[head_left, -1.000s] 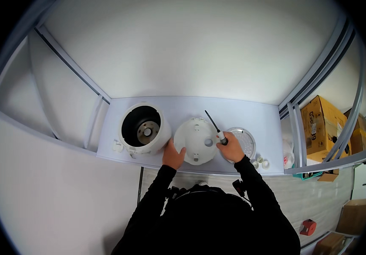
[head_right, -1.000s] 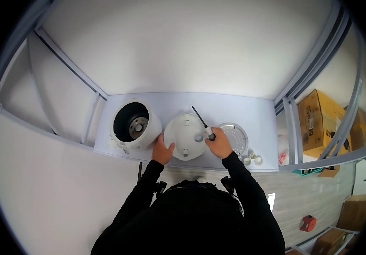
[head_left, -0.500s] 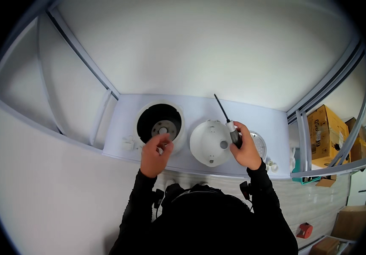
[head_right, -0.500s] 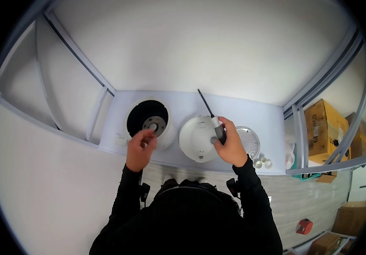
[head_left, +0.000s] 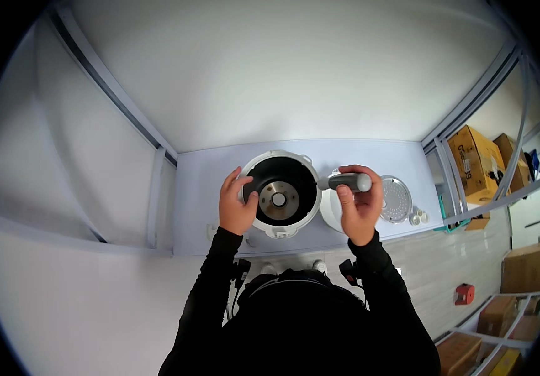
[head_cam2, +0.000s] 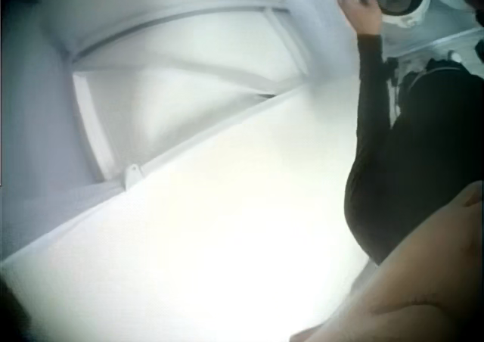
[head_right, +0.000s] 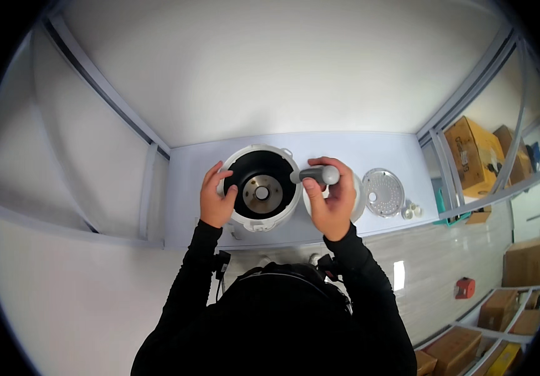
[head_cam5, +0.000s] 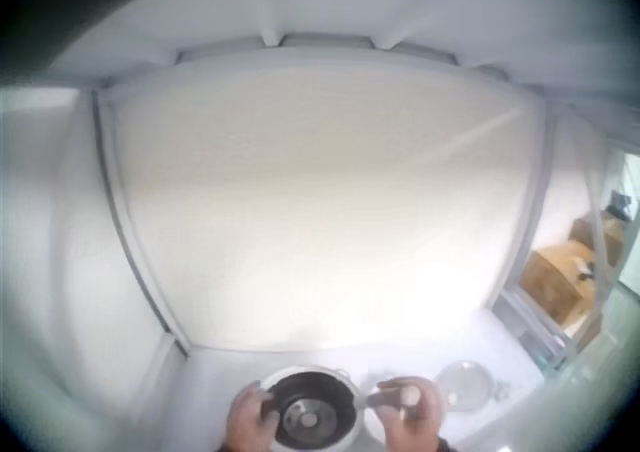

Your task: The person assembles a white cylindrical appliance on a workbench. They place a black inner pot into the base, attach a white lid, and use a screwdriver to fasten screws on the lid and a perforated metal plate. The person handles the pot, lid, plate, and screws throughout the process.

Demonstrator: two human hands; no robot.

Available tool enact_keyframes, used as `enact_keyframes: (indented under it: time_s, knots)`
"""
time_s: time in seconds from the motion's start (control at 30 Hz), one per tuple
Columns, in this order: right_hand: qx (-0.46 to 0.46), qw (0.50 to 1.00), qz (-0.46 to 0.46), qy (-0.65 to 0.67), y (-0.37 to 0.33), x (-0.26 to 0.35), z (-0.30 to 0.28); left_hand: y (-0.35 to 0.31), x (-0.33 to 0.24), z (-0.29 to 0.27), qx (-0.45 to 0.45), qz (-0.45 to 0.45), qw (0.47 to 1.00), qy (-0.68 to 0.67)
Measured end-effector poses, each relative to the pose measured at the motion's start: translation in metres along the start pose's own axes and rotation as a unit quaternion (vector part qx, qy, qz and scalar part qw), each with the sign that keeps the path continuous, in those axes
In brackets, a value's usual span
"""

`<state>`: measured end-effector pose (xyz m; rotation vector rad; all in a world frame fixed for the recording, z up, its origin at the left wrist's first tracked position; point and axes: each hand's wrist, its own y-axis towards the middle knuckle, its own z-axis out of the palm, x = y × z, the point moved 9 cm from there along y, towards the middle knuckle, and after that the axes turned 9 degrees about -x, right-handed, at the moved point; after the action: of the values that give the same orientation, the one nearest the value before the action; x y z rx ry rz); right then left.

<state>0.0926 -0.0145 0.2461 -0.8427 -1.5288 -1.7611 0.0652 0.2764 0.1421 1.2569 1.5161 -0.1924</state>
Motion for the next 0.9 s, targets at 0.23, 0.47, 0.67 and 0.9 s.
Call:
enact_keyframes:
  time_s: [0.23, 0.47, 0.67, 0.9]
  knots:
    - [0.077, 0.993, 0.031, -0.083, -0.039, -0.035, 0.064, 0.001, 0.014, 0.009, 0.032, -0.003, 0.997, -0.072]
    - [0.057, 0.987, -0.038, -0.143, -0.055, -0.047, 0.08, 0.003, 0.014, 0.01, 0.05, 0.014, 0.998, -0.047]
    - [0.056, 0.981, -0.058, -0.177, -0.053, -0.042, 0.09, 0.004, 0.013, 0.009, 0.056, 0.016, 0.997, -0.047]
    - [0.041, 0.98, -0.031, -0.194, -0.056, -0.053, 0.088, 0.003, 0.011, 0.012, 0.066, 0.02, 0.997, -0.031]
